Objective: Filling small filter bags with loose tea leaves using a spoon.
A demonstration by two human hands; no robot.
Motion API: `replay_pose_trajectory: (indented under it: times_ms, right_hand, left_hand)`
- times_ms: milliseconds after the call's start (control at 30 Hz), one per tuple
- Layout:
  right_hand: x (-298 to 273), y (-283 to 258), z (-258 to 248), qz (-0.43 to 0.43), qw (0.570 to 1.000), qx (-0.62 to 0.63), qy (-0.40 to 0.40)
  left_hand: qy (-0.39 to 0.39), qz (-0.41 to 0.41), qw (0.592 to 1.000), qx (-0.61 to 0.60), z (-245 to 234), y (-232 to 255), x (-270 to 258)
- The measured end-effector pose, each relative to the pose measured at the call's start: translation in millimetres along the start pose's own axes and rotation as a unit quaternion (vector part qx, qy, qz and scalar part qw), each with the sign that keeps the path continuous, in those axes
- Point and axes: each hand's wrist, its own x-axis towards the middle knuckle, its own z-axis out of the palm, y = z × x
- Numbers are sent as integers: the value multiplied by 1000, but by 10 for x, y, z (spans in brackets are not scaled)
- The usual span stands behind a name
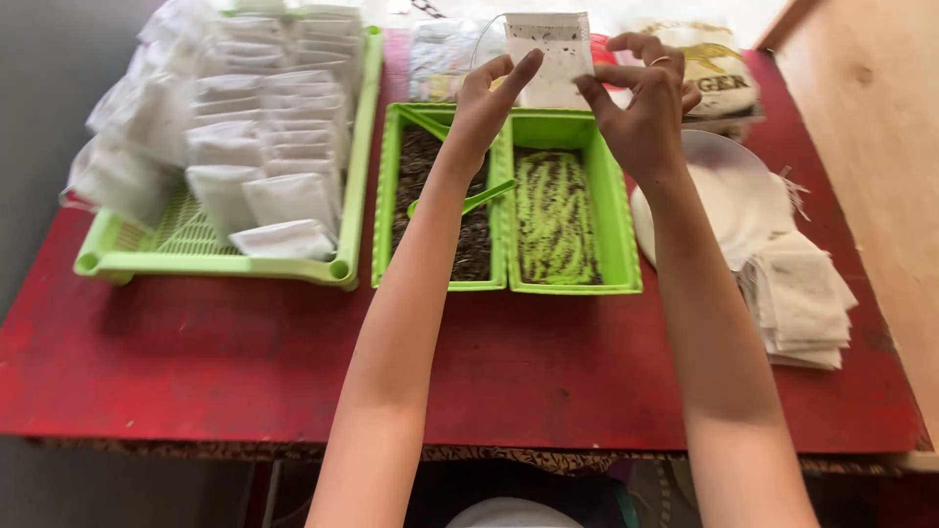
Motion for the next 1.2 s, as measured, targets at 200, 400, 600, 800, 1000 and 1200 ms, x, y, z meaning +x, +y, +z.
replay_pose_trajectory:
  times_ms: [200,400,600,800,1000,1200]
  right_hand:
    - [-10,-177,401,6,991,125,-55]
    - [19,-337,284,18,977,202,-58]
    - [36,-517,103,11,957,286,52]
    - [-14,-613,-153,61,969,238,3]
    - [-1,-744,-292,-70,962,251,-81]
    - [-4,-803,-291,-79,968,215,-98]
  left_hand:
    - [112,94,984,-104,-310,-349,-3]
    - [179,211,959,60,-346,-261,39]
    - [109,125,964,209,-377,66,-235]
    - [142,192,945,223,-542,268,-432]
    - [149,202,924,289,-575,489,-599]
    - [138,231,915,301,-586,541,-628]
